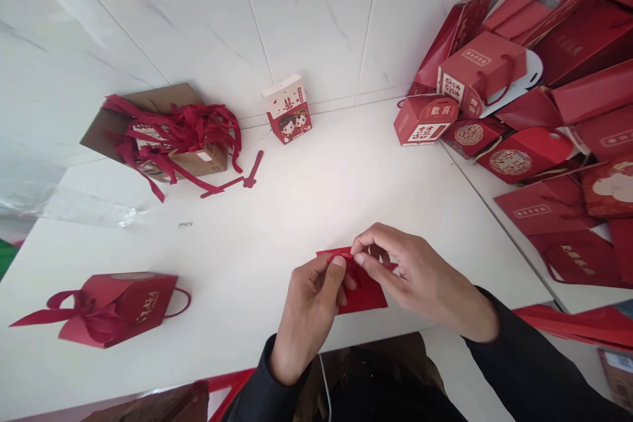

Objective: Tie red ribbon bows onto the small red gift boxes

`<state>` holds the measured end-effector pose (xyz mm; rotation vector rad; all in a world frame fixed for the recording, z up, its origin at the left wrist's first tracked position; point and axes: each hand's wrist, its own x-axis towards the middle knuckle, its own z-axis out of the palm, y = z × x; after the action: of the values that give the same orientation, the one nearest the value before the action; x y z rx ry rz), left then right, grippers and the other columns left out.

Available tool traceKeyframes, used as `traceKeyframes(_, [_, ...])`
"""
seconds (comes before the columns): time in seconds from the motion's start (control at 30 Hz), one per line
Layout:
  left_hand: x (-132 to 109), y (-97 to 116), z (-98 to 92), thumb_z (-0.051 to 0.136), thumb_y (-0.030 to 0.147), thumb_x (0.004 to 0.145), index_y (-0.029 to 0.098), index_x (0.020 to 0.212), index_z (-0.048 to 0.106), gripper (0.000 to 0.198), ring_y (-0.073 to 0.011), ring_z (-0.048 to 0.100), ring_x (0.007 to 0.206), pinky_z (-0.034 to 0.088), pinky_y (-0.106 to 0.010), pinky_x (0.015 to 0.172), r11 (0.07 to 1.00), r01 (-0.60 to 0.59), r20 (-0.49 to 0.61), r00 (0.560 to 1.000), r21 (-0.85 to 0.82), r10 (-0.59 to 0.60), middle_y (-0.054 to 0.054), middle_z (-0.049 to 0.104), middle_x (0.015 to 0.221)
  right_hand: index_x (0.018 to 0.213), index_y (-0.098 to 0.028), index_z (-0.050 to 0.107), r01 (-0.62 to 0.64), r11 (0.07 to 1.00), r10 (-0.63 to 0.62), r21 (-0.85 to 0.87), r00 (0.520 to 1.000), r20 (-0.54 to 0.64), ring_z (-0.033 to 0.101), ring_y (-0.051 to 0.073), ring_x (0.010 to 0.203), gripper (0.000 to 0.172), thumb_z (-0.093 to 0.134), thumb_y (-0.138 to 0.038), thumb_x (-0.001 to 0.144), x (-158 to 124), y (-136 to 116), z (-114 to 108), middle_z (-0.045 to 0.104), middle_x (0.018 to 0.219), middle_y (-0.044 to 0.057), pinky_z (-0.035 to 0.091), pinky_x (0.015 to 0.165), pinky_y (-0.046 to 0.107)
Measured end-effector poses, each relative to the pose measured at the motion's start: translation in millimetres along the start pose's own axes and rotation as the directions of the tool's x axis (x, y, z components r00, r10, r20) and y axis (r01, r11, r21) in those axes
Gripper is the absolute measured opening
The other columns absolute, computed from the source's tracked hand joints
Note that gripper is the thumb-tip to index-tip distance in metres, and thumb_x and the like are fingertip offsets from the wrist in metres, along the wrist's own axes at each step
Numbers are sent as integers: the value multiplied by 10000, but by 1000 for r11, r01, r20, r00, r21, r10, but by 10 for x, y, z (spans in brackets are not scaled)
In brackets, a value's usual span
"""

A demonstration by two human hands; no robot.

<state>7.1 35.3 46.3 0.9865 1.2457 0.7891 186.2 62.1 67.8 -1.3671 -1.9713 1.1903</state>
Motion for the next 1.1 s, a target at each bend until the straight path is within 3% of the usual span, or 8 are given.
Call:
traceKeyframes(0.27, [1,-7,3,576,498,955,146,798,729,415,-125,501,563,411,-261,530,999,20,-1,1000,-42,-20,-26,616,640,930,-248,590,-72,994,70,77,997,24,596,129,700,140,518,-282,1046,3,-6,65,683,830,-37,448,616,260])
traceKeyframes(0.4, [-1,-6,-16,596,479,944,142,909,740,369,-131,519,564,418,-261,518,986,75,-22,997,-147,-79,-32,630,675,924,-243,583,22,999,-21,35,999,-29,612,145,745,137,513,-243,1041,-36,16,93,681,886,-4,483,643,269])
traceKeyframes(0.53, [-13,1,-53,603,458,947,153,997,732,335,-137,553,605,454,-263,567,970,91,-5,995,-224,-95,-26,652,691,939,-248,615,152,988,-152,-12,988,3,643,181,873,94,571,-217,1016,-88,67,104,667,943,24,533,761,312])
traceKeyframes(0.73, [-15,-18,-70,774,383,836,166,974,711,265,-115,569,640,485,-249,623,971,80,32,997,-226,-75,-7,675,748,961,-250,625,150,989,-151,-9,989,-4,644,180,931,116,586,-143,981,-139,134,117,639,1003,31,540,818,329])
traceKeyframes(0.87, [-6,-57,-62,764,312,838,168,913,690,178,-88,556,609,463,-225,578,975,62,6,998,-214,-63,-3,682,793,1066,-256,567,133,990,-133,-41,991,6,632,199,973,200,577,-110,930,-128,109,99,650,1100,48,542,840,359])
traceKeyframes(0.97, [-9,-73,-53,736,244,845,178,946,687,130,-101,613,677,501,-228,629,984,22,3,1000,-176,-22,-20,716,867,1238,-259,517,99,995,-98,-4,992,74,643,184,876,354,542,-103,922,-93,94,104,679,1118,48,552,790,353])
traceKeyframes(1.1, [-28,-82,-29,686,189,864,197,1012,692,148,-160,705,926,571,-273,830,994,-81,-40,996,-75,78,-51,751,1010,1255,-259,539,-2,997,-7,77,993,121,608,152,724,330,494,-112,963,-50,121,146,701,981,4,540,717,321])
